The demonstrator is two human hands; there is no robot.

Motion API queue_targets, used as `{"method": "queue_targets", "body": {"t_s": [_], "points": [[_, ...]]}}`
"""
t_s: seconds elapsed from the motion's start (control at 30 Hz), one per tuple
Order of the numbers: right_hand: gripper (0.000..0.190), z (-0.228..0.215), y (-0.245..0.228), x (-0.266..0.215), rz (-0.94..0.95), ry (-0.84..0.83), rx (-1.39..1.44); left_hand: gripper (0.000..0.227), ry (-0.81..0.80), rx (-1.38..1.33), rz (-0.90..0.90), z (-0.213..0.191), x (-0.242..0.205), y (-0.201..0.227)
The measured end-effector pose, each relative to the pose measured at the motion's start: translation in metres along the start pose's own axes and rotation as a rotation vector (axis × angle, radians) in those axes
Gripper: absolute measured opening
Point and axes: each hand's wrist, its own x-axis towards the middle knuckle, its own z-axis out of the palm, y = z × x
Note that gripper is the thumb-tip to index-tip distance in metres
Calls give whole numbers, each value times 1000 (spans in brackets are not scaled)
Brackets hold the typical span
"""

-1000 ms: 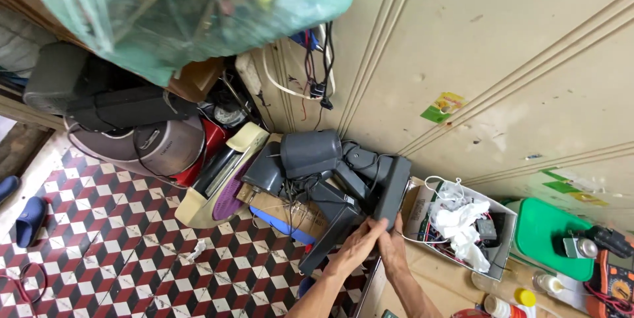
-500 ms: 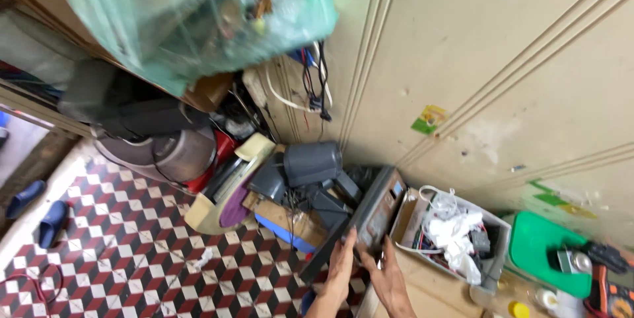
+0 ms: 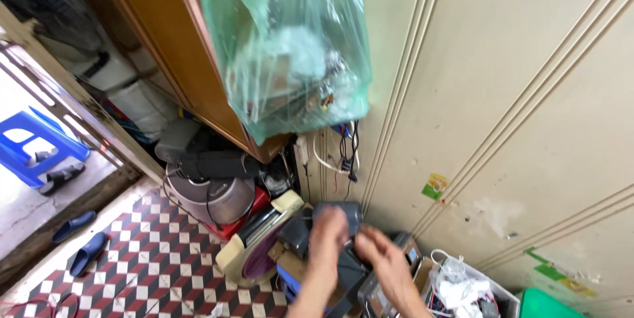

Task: Sorting through a bag of electronic circuit boards and components on a workbench.

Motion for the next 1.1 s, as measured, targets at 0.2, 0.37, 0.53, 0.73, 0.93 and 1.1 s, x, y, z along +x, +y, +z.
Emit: {"method": "queue_targets", "body": {"t_s": [0.2, 0.37, 0.53, 0.73, 0.93, 1.1], "points": [[74, 39, -206, 65, -408, 92, -242, 129, 1, -543, 152, 21, 69, 151], [84, 55, -275, 120, -581, 249, -362, 133, -108, -630, 181, 27, 97, 203], [83, 80, -319, 120, -676, 356, -386, 124, -141, -665, 97, 17, 122, 202], [69, 106, -375, 121, -747, 282, -328, 91, -203, -691, -40, 18, 103, 177], [45, 102, -429, 161, -808, 152, -240, 76, -276, -784, -73, 44, 38, 191], [23, 103, -478, 179, -856, 150, -245, 67, -444, -888, -38, 45, 48, 173]]}}
